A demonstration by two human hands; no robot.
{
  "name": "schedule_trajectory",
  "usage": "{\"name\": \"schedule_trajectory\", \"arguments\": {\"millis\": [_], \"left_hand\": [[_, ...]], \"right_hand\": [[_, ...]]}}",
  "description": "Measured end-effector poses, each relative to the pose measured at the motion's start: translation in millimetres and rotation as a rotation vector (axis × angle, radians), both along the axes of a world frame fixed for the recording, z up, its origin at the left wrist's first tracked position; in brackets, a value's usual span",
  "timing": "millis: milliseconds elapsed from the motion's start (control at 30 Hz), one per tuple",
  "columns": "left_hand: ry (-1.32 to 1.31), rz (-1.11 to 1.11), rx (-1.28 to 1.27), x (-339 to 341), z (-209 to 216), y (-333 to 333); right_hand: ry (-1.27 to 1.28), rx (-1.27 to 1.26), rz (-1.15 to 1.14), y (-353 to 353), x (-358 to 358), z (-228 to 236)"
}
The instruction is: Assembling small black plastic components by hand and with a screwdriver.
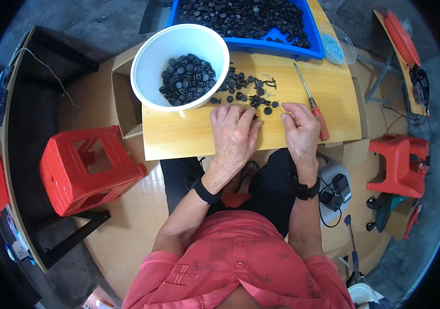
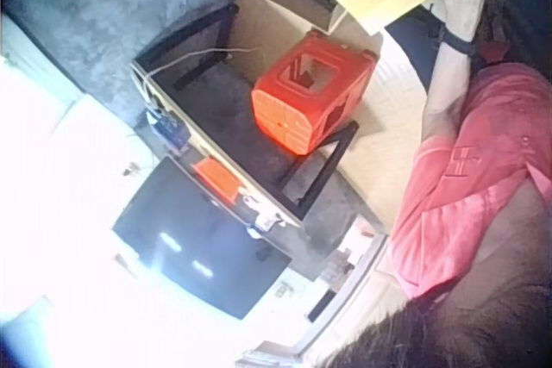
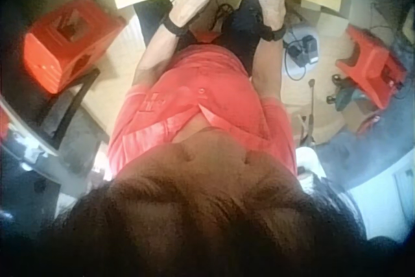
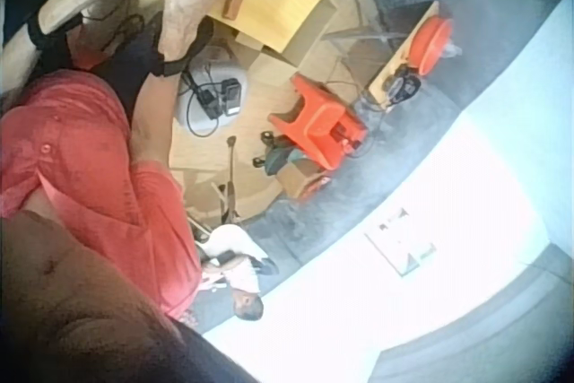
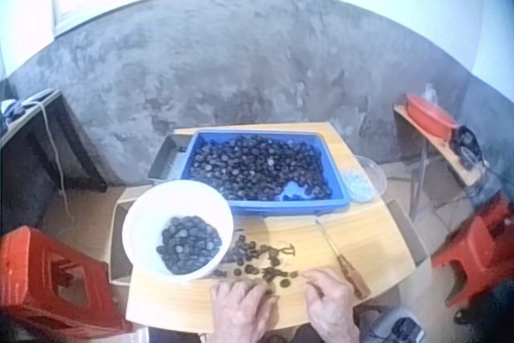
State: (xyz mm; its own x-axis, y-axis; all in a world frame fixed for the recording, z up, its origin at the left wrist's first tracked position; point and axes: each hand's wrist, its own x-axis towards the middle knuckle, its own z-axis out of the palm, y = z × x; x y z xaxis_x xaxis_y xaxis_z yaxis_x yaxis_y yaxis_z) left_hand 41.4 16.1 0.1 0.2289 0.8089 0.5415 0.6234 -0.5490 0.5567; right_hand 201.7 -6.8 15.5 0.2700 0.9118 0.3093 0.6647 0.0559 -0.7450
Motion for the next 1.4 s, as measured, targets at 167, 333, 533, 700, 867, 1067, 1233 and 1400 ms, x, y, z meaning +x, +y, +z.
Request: {"name": "schedule_trajectory", "arguments": {"millis": [167,333,533,700,867,1067,1233,1400], "left_hand": [[0.047,-0.009,-0.007,5,-2,2],[0.086,-0.014,0.017,6,-2,4],[-0.016,0.002,0.083,4,10,5],[-0.275,-0.077,-0.121,-4,17,-6],[-0.371,-0.142,-0.308,-6,16,-24],[-0.439,-0.168,-0.422,-9,13,-29],[-0.499,-0.154,-0.548,-12,12,-29],[-0.546,-0.142,-0.6,-12,5,-28]], "right_hand": [[0.045,-0.006,-0.004,3,1,-1],[-0.056,0.018,-0.039,8,12,-2],[-0.142,-0.056,-0.025,9,15,4],[-0.182,-0.111,-0.005,20,14,4],[-0.206,-0.13,0.011,18,10,2],[-0.275,-0.147,-0.009,17,9,-2],[-0.219,-0.12,-0.012,14,14,-8],[-0.29,-0.005,0.02,22,11,3]]}}
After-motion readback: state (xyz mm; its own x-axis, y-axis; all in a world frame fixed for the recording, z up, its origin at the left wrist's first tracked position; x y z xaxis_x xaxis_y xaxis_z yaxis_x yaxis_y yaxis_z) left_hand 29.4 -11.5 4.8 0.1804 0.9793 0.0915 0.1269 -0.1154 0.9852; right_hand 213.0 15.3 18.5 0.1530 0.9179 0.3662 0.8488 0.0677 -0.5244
